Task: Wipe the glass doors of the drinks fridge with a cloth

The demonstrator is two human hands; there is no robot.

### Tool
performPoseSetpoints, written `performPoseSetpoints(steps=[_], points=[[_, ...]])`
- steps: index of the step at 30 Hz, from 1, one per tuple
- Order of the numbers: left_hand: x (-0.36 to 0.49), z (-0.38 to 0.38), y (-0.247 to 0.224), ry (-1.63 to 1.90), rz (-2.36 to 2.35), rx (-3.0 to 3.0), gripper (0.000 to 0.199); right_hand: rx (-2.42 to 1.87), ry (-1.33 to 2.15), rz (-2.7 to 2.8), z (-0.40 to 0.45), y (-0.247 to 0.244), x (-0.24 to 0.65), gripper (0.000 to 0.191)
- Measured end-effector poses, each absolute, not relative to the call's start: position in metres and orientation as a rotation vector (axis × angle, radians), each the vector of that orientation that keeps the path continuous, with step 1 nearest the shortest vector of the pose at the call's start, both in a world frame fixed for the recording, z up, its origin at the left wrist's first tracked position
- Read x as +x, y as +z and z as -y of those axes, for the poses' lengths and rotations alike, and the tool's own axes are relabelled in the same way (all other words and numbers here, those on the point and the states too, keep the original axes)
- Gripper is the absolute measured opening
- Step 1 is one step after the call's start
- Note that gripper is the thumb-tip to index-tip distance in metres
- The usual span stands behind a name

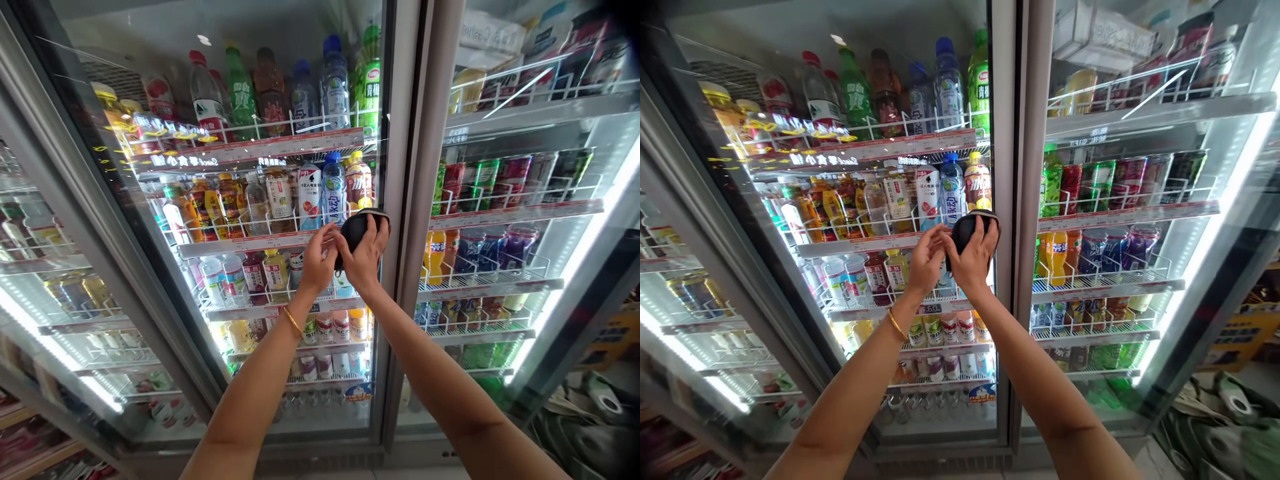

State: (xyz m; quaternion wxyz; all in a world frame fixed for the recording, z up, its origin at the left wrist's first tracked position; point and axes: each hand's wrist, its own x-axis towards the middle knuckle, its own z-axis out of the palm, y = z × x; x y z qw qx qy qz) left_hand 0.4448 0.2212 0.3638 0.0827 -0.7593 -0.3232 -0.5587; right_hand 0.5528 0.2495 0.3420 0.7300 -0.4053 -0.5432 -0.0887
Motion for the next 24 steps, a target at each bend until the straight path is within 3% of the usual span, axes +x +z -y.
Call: performPoseSetpoints(steps=[4,8,14,17,24], points=[[0.407,-0.218,0.353,-1.455,0.960,-1.902,0.030,-0.841,-0.403,1.161,-0.270,0.348,0.557,0.055],[0.381,-0.222,0.339,-1.294,0.994,-1.753,0.034,-0.805,-0.494,1.277,-0.274,0.339,0.543,0.047],[0.367,-0.234,0.322,-1.250,1.037,-1.761,0.038,-0.609,-0.584,1.961,-0.257,0.268,0.542,0.043],[0.364,-0.240,0.317,-1.212,1.005,-1.721,0.036,-0.587,-0.665,2.043,-0.258,0.244,0.570,0.041],[0.366,-0.250,0.304,-1.210,0.968,-1.659,0.037,-0.806,-0.579,1.372,-0.273,0.314,0.558,0.043]])
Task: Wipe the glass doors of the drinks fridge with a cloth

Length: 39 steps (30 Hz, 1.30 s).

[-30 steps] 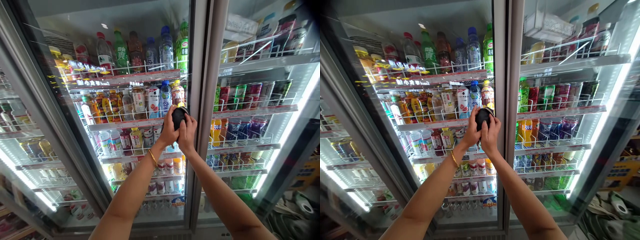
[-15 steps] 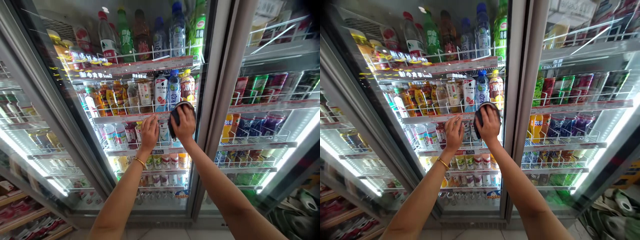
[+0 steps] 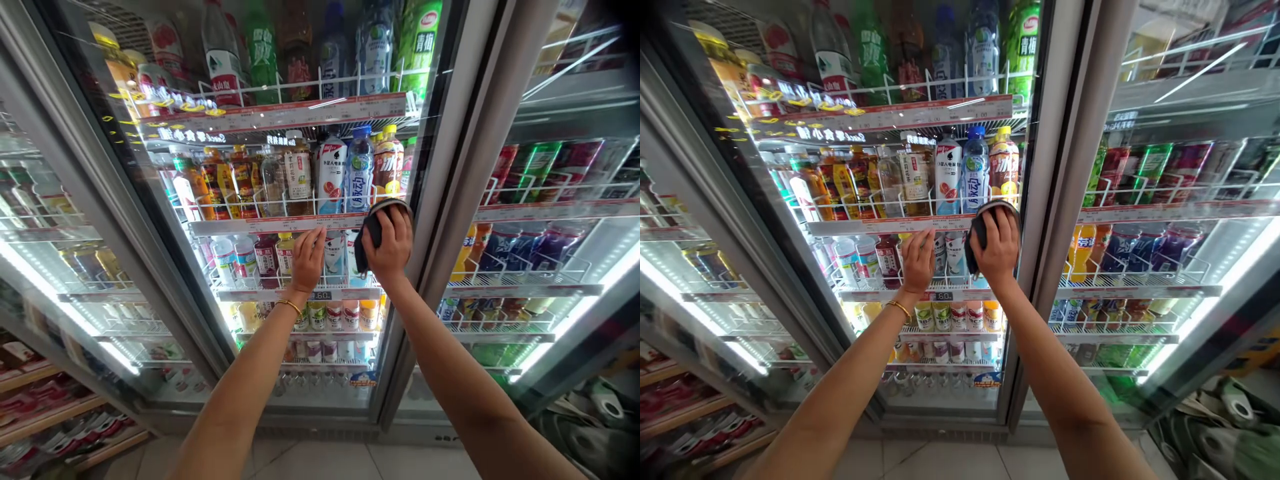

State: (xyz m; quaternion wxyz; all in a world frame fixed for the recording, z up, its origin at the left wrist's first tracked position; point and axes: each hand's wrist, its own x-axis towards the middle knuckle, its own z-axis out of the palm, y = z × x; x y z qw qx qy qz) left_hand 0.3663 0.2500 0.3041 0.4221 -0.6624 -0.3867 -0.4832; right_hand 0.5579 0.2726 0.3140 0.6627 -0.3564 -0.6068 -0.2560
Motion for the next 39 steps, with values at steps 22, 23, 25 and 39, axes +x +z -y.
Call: performPoseSetpoints(steps=[22,23,25,39], points=[[0.372,-0.257,0.294,-1.268,1.038,-1.507,0.033,-0.749,-0.512,1.435,-0.274,0.320,0.522,0.041],[0.372,-0.256,0.294,-1.297,1.039,-1.508,0.032,-0.739,-0.529,1.501,-0.273,0.317,0.512,0.040],[0.372,-0.254,0.296,-1.329,1.033,-1.518,0.031,-0.711,-0.587,1.629,-0.268,0.308,0.500,0.039],[0.303,-0.245,0.296,-1.172,0.940,-1.501,0.030,-0.818,-0.828,1.480,-0.261,0.305,0.536,0.039]])
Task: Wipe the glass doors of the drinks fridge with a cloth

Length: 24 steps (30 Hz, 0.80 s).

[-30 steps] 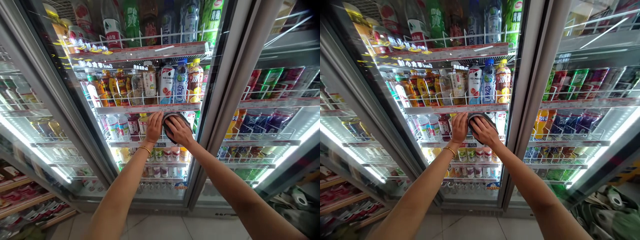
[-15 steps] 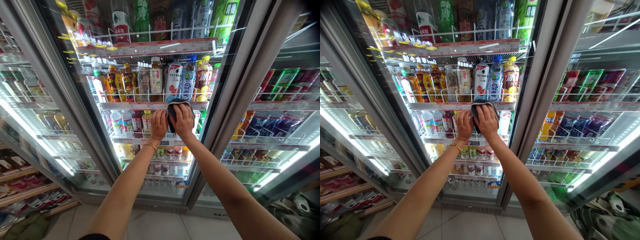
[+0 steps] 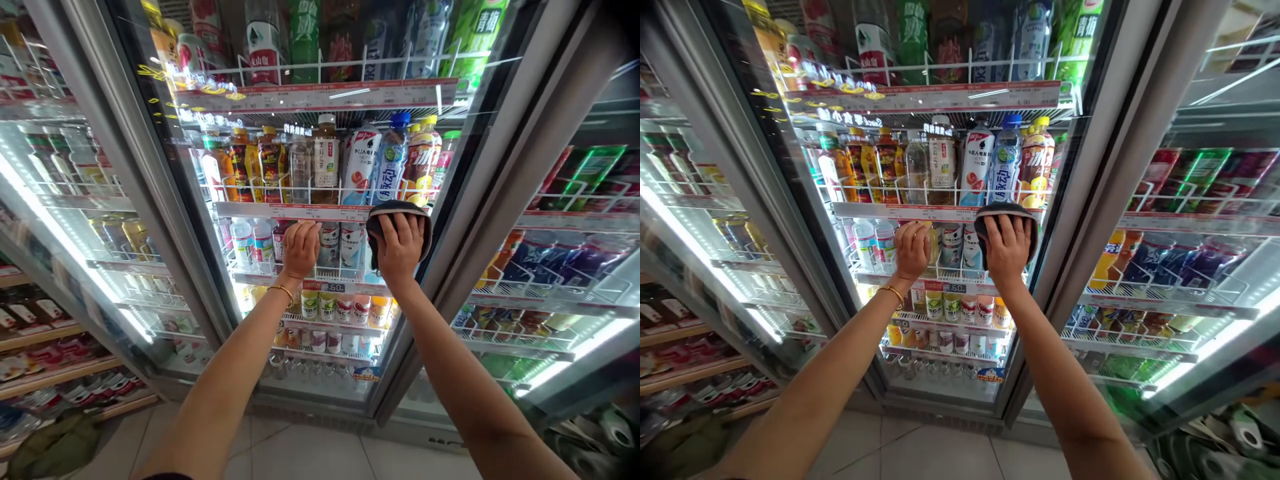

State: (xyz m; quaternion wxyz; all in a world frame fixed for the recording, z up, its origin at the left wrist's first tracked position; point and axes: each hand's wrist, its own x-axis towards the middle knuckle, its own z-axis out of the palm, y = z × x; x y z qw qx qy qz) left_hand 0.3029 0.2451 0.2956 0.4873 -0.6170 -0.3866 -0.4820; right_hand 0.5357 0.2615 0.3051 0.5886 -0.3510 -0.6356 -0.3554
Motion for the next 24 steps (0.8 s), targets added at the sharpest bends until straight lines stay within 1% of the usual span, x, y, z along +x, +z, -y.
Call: performPoseSetpoints(steps=[3,5,8,12,15,17,19,22,24], points=[[0.304,-0.248,0.292,-1.181,0.897,-1.469,0.032,-0.864,-0.779,1.390,-0.261,0.314,0.499,0.042],[0.304,-0.248,0.290,-1.189,0.902,-1.491,0.033,-0.833,-0.815,1.499,-0.257,0.312,0.477,0.044],[0.302,-0.246,0.290,-1.186,0.905,-1.498,0.032,-0.728,-0.897,1.693,-0.249,0.296,0.464,0.045],[0.301,-0.245,0.292,-1.165,0.887,-1.480,0.031,-0.568,-1.032,1.903,-0.245,0.263,0.486,0.043],[0.303,-0.246,0.292,-1.158,0.893,-1.476,0.031,-0.463,-1.143,1.972,-0.249,0.254,0.516,0.041],[0.304,-0.248,0.290,-1.166,0.901,-1.464,0.031,-0.507,-1.128,1.887,-0.254,0.263,0.529,0.040],[0.304,-0.249,0.288,-1.187,0.914,-1.469,0.031,-0.646,-1.023,1.700,-0.259,0.280,0.530,0.041],[0.305,-0.251,0.285,-1.209,0.952,-1.500,0.031,-0.829,-0.859,1.414,-0.262,0.306,0.506,0.044],[0.305,-0.250,0.284,-1.207,0.958,-1.484,0.031,-0.842,-0.842,1.381,-0.260,0.316,0.482,0.044]])
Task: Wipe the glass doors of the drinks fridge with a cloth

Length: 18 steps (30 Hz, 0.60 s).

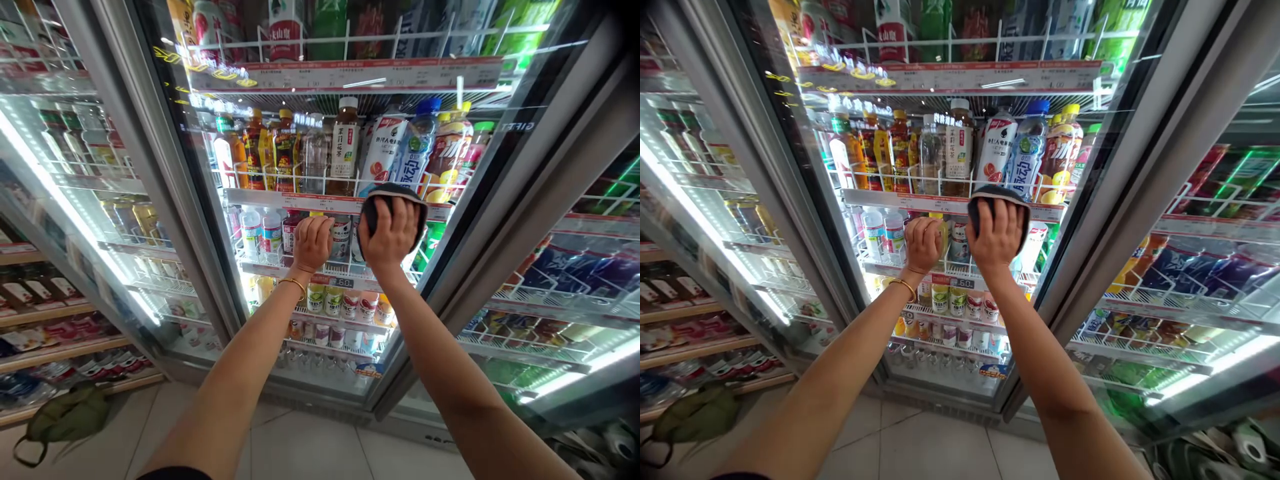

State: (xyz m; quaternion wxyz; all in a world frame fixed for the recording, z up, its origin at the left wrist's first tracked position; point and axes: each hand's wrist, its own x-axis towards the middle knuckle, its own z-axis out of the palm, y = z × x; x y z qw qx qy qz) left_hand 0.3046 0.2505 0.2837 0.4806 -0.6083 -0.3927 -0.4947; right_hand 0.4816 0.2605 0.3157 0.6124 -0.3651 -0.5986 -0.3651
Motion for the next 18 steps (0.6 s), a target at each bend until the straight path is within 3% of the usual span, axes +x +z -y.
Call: performPoseSetpoints(steps=[5,12,18], points=[[0.302,-0.248,0.285,-1.238,0.942,-1.456,0.023,-0.691,-0.963,1.635,-0.249,0.299,0.449,0.046],[0.302,-0.249,0.285,-1.232,1.009,-1.476,0.024,-0.452,-1.083,1.997,-0.251,0.267,0.512,0.044],[0.302,-0.251,0.280,-1.259,1.053,-1.561,0.025,-0.822,-0.950,1.433,-0.257,0.298,0.504,0.042]])
